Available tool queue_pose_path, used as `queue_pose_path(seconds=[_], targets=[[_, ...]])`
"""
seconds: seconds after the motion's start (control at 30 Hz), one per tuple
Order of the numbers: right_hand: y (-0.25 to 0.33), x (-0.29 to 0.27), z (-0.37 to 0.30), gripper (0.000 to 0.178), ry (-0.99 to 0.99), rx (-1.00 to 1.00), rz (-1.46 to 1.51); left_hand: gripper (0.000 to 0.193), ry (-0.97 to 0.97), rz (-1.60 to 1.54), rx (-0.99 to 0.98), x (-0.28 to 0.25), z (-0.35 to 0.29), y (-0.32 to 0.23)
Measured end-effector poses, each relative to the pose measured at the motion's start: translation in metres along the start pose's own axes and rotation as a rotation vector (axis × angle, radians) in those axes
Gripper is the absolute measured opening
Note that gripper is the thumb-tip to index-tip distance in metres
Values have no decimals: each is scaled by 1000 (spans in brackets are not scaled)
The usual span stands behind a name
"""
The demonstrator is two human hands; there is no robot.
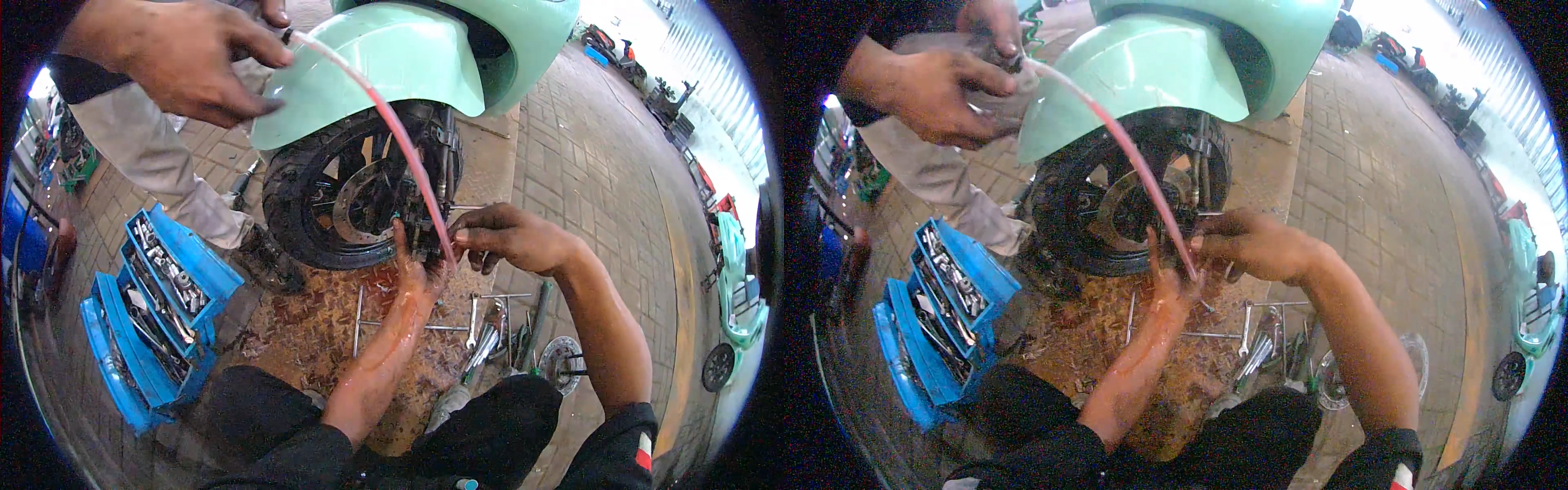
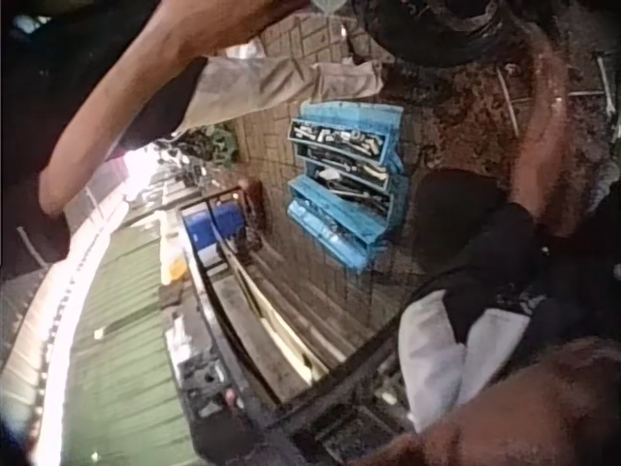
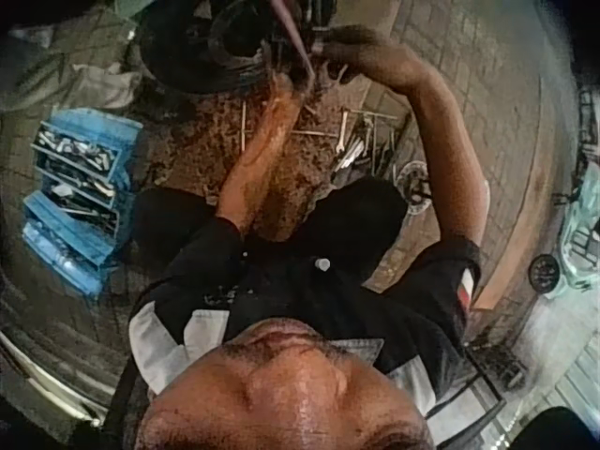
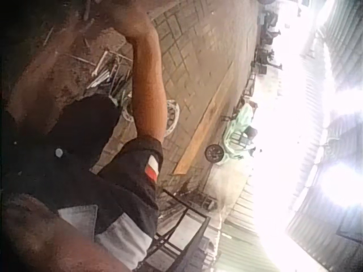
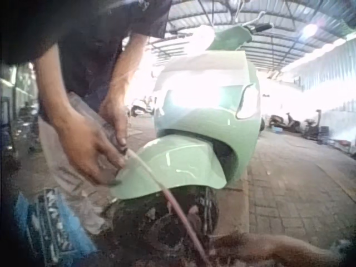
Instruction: The person works on the front brake assembly of a scooter, using a wrench to tighten bolts and handling a fluid-filled syringe with a tube to bleed or fill the brake system. The person holds the brake caliper while another person operates the syringe, and they work together to manage the fluid line and assembly components.
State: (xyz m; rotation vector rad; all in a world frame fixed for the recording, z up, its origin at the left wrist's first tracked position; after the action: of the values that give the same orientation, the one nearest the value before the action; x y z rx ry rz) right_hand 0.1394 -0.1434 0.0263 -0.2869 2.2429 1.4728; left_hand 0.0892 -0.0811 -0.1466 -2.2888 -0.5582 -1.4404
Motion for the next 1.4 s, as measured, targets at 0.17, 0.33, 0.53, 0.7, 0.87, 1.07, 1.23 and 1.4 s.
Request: queue_pose_path(seconds=[0.17,0.33,0.53,0.7,0.87,1.07,1.23,1.4], targets=[[-9,0,6,36,-7,-21,-95,55,165,455,283,-14,16,-9],[2,-17,5,35,-720,-367,-946,47,39,-112,74,-10,23,-5],[-24,-28,29,37,-472,-106,-992,53,-16,103,167,-10,21,-11],[-26,-40,30,36,-535,-169,-1016,41,19,72,185,-5,17,-11],[-42,-26,40,32,-352,-327,-971,43,142,113,143,-8,21,-16],[-52,-5,29,36,-535,6,-504,52,27,243,477,-3,15,-41],[-63,-2,26,41,-642,35,-491,59,-1,166,450,8,6,-50],[-57,4,32,43,-739,54,-630,59,-47,291,450,5,12,-60]])
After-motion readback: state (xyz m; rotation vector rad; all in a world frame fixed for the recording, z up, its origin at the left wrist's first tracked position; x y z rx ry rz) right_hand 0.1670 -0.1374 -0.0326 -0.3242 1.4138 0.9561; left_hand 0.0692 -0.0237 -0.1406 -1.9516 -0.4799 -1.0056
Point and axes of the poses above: each hand's wrist, its own z-axis towards the middle knuckle, its own x-axis out of the palm, y = z × x, the point moved 5 cm from there along z, towards the middle knuckle, and after that the axes turned 6 degrees about -y, right-handed, at the moved point
